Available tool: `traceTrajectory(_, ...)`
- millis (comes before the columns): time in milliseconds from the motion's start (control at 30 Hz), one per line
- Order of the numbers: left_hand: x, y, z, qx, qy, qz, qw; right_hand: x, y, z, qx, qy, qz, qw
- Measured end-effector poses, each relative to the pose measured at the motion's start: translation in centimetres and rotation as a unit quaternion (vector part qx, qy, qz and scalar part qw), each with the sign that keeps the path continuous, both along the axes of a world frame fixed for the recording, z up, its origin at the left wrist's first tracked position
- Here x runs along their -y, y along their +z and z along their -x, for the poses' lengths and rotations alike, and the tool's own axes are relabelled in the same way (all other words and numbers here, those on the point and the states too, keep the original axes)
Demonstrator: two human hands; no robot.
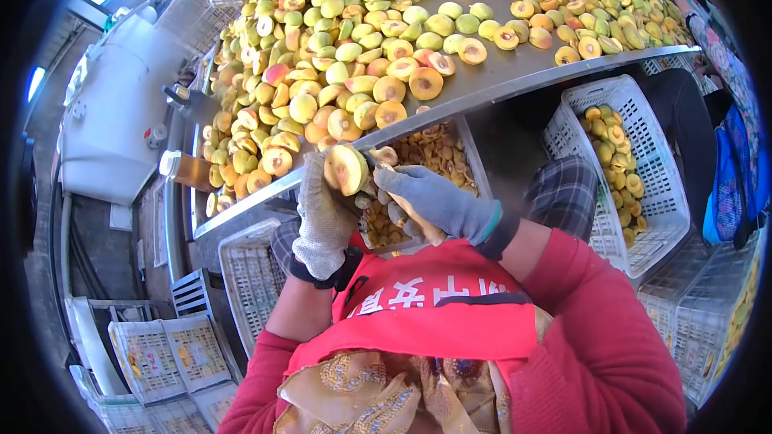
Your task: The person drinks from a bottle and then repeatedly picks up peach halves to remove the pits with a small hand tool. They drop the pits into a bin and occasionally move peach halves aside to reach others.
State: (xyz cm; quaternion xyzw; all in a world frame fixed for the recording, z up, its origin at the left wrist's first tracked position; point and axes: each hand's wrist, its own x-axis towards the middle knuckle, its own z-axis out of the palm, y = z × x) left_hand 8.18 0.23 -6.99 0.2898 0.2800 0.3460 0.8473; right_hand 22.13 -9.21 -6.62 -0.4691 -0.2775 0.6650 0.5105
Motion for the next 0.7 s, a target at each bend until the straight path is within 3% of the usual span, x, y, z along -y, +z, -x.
traceTrajectory(67,0.2,0.6,-0.1,0.015,0.002,-0.023,1.000,-0.2,-1.3,0.4,0.018,-0.043,-0.039,0.998)
traceTrajectory(200,-1.3,-0.5,-0.6,-0.055,0.075,-0.071,0.993,0.4,0.7,-0.3,0.046,-0.007,-0.011,0.999)
traceTrajectory(367,-0.1,-0.5,-0.4,-0.050,0.044,-0.123,0.990,-0.4,-1.2,0.1,0.111,0.023,-0.076,0.991)
traceTrajectory(500,0.0,-1.2,-0.3,-0.041,0.042,-0.154,0.986,-0.5,-2.2,0.3,0.097,0.000,-0.097,0.991)
traceTrajectory(700,0.1,-0.4,0.2,-0.048,0.037,-0.074,0.995,0.3,0.6,0.0,0.073,-0.047,-0.073,0.994)
